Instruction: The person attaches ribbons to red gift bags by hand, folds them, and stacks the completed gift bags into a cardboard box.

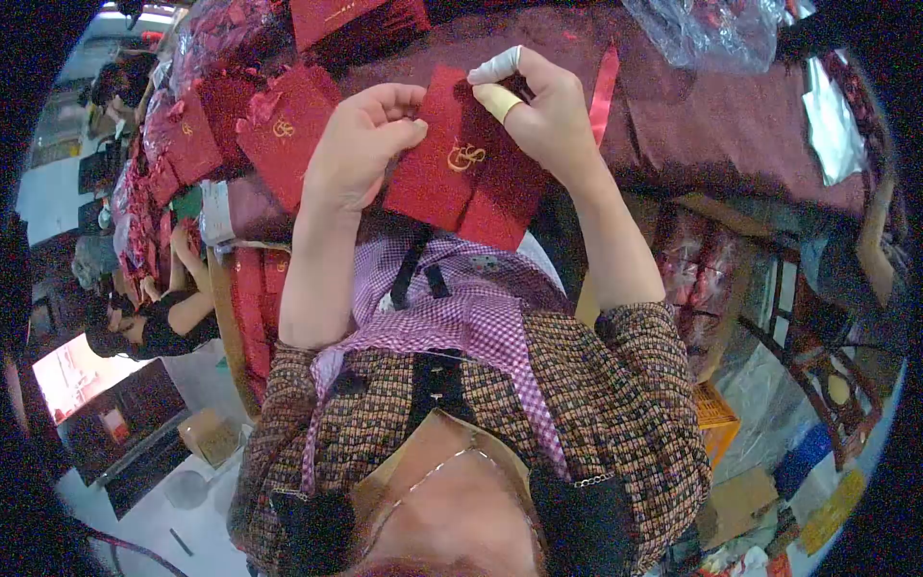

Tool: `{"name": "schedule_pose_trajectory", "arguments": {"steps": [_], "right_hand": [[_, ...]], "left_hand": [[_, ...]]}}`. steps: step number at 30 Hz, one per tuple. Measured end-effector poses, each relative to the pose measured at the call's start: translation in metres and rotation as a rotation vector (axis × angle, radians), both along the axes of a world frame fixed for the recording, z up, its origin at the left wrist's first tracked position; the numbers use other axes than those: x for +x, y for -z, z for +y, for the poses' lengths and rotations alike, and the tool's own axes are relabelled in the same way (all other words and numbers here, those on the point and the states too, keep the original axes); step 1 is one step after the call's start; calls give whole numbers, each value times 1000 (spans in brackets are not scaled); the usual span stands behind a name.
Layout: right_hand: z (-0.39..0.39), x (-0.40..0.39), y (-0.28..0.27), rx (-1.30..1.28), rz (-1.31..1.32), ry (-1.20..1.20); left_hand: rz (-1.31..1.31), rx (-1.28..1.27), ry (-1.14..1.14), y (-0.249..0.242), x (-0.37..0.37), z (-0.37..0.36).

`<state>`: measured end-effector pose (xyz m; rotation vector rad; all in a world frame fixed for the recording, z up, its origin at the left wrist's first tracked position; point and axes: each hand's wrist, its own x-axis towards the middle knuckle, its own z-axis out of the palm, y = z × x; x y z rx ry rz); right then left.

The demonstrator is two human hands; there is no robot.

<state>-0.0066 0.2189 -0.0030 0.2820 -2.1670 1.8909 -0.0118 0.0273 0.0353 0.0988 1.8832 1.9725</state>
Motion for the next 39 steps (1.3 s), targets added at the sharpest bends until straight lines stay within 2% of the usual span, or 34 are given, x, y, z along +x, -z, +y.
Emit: {"name": "schedule_pose_trajectory", "arguments": {"steps": [6,12,16,22,24,27,39], "right_hand": [[0,9,12,-79,-101,-43],[-1,11,17,-42,-97,-7],[-2,11,18,-63,-97,-13],[-3,11,22,-102,-81,-18],[-4,12,21,-119,-85,28],[-5,14,21,-134,-58,25],[-6,15,26,-124,-84,53]], "left_hand": [[-102,-116,161,1,-6,-7],[-218,-87,160,-8,0,-1],[-188,-85,146,7,-3,-3],[-234,0,124,10,-3,-2],[-258,116,98,6,-1,1],[-260,126,34,14,-2,1],[-308,128,54,21,-3,2]]}}
